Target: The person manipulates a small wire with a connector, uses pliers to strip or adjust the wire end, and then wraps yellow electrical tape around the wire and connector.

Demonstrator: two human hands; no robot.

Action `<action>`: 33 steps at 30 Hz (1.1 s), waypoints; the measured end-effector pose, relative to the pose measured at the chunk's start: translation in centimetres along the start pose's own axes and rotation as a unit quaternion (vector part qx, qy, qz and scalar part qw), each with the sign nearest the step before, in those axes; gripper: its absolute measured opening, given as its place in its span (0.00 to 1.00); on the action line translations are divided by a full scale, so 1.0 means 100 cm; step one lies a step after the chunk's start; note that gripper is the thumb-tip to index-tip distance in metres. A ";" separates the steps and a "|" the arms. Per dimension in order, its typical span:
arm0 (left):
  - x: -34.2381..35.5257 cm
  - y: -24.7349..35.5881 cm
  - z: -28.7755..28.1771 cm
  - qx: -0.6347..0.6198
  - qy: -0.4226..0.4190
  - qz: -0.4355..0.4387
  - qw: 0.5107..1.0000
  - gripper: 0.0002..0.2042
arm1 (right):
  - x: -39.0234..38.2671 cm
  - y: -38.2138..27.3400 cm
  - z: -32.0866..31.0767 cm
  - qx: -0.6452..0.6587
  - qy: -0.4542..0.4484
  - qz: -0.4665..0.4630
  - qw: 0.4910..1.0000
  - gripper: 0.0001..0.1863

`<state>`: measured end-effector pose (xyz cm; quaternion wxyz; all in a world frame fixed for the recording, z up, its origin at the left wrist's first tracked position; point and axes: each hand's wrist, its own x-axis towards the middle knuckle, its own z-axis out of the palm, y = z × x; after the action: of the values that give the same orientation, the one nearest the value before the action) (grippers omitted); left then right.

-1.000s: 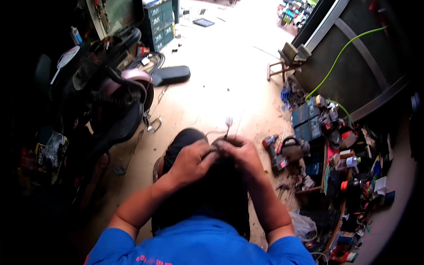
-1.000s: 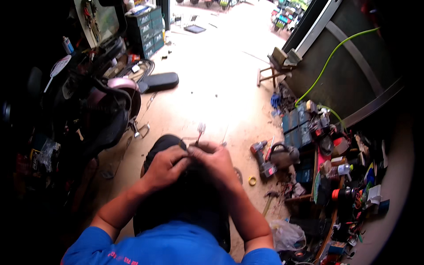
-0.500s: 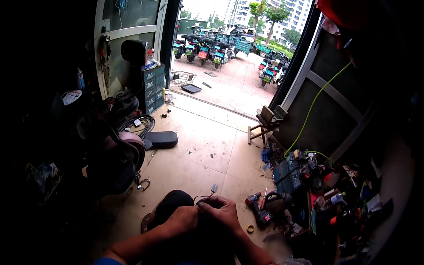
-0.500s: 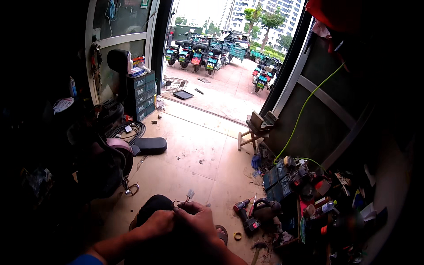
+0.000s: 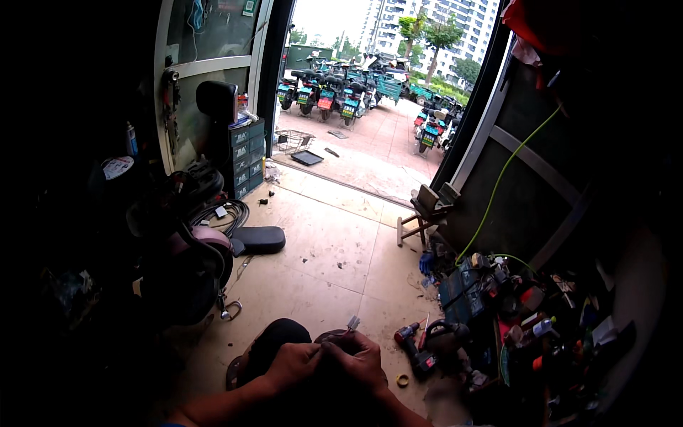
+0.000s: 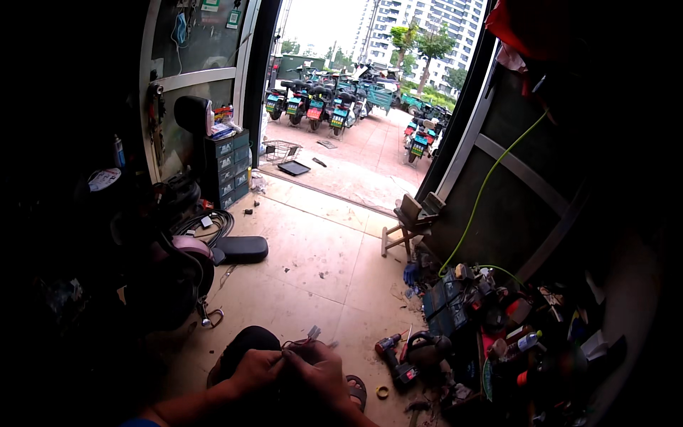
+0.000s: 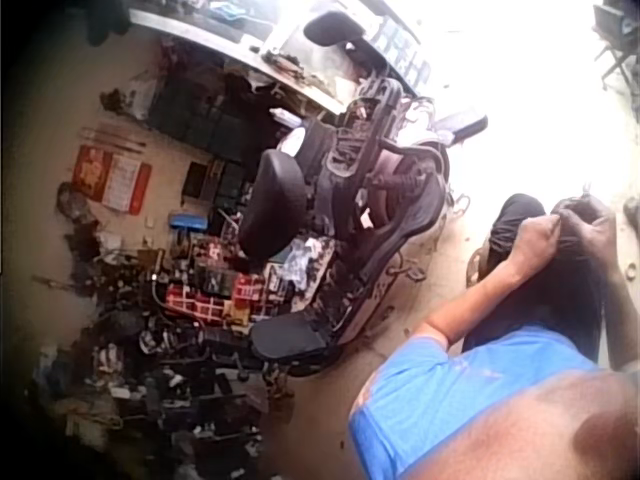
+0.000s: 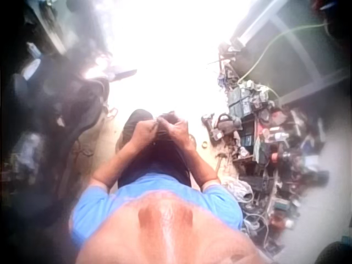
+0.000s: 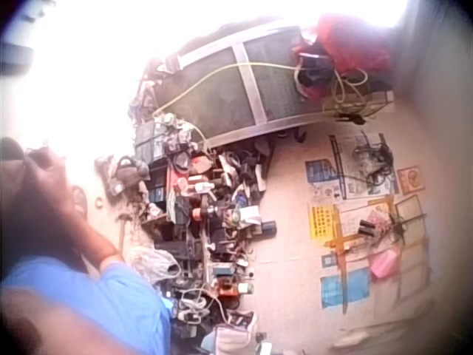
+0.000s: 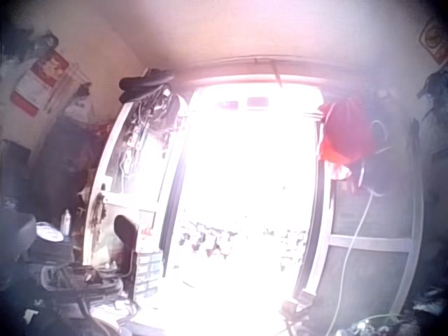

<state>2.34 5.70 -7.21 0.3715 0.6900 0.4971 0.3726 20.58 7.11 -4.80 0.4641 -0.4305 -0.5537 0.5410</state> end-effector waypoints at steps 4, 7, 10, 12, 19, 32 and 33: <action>-0.003 -0.008 0.001 0.027 0.019 0.109 0.994 0.10 | 0.002 -0.018 0.008 0.012 -0.008 0.087 0.996 0.16; -0.002 -0.006 -0.004 0.021 -0.019 0.109 0.994 0.10 | 0.014 -0.009 0.007 0.158 -0.011 0.178 0.971 0.14; -0.004 -0.011 0.002 -0.136 -0.059 -0.026 0.989 0.10 | 0.017 0.011 0.004 0.279 -0.027 0.247 0.928 0.15; -0.006 -0.006 0.001 -0.256 -0.075 -0.134 0.954 0.11 | 0.016 0.005 0.004 0.262 -0.042 0.245 0.932 0.17; 0.009 -0.003 -0.010 -0.338 -0.073 -0.239 0.907 0.14 | 0.022 0.037 -0.063 -0.015 0.088 0.102 0.991 0.14; 0.018 -0.005 0.012 -0.322 -0.060 -0.242 0.913 0.18 | -0.147 0.372 -0.293 -0.379 0.423 0.340 0.750 0.23; 0.017 -0.008 0.011 -0.329 -0.056 -0.242 0.911 0.20 | -0.145 0.376 -0.287 -0.394 0.397 0.353 0.751 0.26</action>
<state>3.43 7.36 -8.14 0.6835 0.4072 0.4762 0.3745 50.59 0.27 -43.51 0.2077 -0.9156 -0.2928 0.1811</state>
